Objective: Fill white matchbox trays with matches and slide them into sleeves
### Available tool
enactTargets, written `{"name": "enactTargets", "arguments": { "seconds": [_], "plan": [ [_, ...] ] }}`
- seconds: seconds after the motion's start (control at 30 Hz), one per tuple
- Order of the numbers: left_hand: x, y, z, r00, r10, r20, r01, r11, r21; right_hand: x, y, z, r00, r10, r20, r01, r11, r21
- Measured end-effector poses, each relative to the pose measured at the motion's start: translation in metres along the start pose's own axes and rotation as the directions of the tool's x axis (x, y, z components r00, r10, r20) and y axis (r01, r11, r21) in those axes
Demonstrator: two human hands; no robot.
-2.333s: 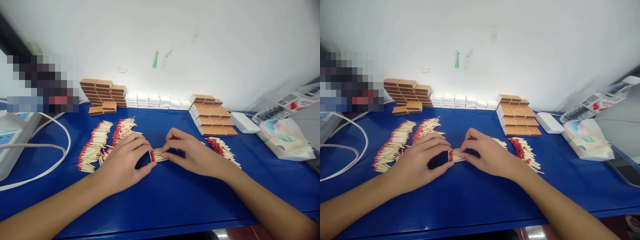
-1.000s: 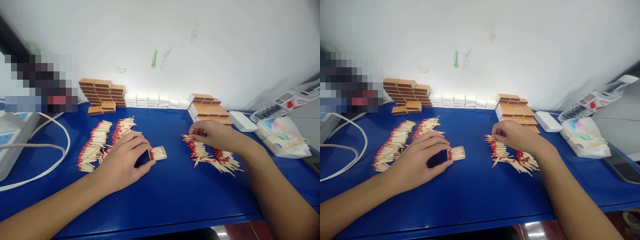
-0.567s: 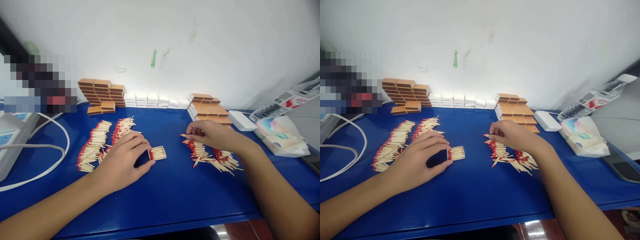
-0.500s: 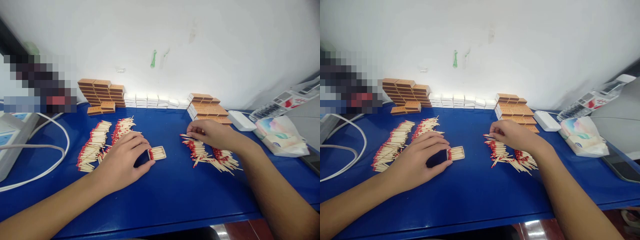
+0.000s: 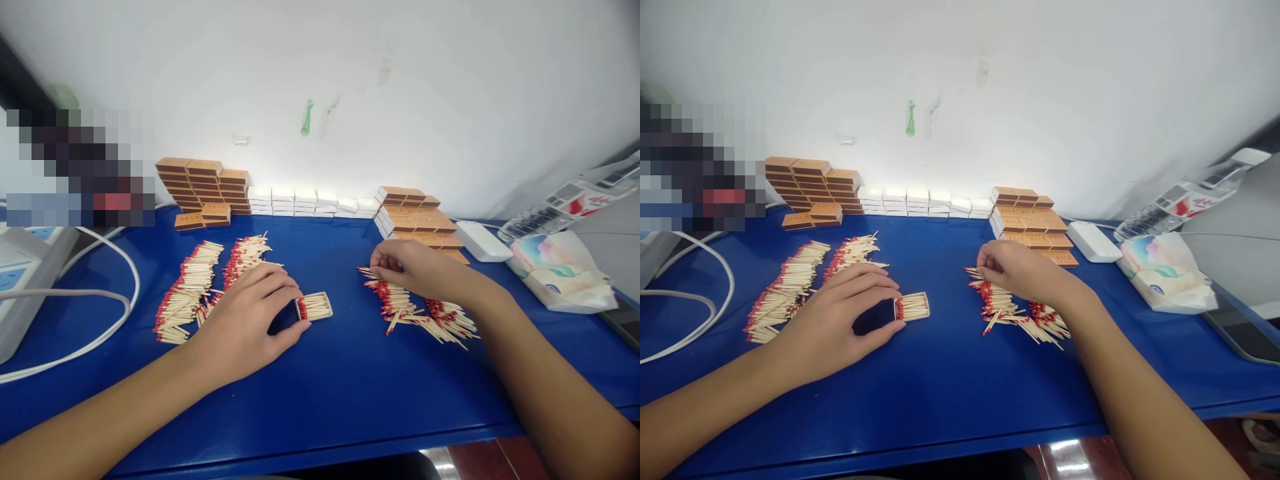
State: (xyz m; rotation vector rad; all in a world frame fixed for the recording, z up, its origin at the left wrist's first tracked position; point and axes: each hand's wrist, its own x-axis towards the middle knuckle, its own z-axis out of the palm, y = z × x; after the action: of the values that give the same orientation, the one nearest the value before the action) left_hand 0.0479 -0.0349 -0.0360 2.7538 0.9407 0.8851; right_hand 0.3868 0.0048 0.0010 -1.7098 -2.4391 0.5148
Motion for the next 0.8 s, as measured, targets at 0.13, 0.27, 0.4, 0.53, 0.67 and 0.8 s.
{"name": "enactTargets", "arguments": {
  "seconds": [0.13, 0.27, 0.4, 0.53, 0.67, 0.8],
  "plan": [
    [0.001, 0.000, 0.000, 1.000, -0.001, -0.001, 0.001, 1.000, 0.001, 0.000, 0.002, -0.002, 1.000, 0.014, -0.001, -0.014, 1.000, 0.005],
    [0.002, 0.000, -0.001, 1.000, -0.001, 0.004, 0.001, 1.000, 0.003, -0.004, 0.010, -0.006, 0.999, 0.051, -0.001, -0.051, 0.998, -0.022],
    [0.001, 0.000, -0.001, 1.000, 0.006, -0.003, -0.006, 1.000, 0.000, -0.006, 0.015, -0.007, 0.994, 0.093, 0.054, -0.090, 0.994, -0.054],
    [0.000, 0.000, 0.000, 1.000, 0.000, 0.002, 0.000, 1.000, -0.002, -0.004, 0.011, -0.005, 0.994, 0.093, 0.052, -0.090, 0.995, -0.052],
    [0.000, 0.000, 0.000, 1.000, 0.007, -0.003, -0.007, 1.000, 0.006, -0.004, 0.001, -0.004, 0.997, 0.068, 0.025, -0.067, 0.997, -0.027],
    [0.001, -0.001, 0.000, 1.000, 0.007, 0.003, -0.007, 1.000, 0.009, -0.004, -0.005, -0.006, 0.998, 0.045, 0.033, -0.044, 0.998, -0.036]
  ]
}}
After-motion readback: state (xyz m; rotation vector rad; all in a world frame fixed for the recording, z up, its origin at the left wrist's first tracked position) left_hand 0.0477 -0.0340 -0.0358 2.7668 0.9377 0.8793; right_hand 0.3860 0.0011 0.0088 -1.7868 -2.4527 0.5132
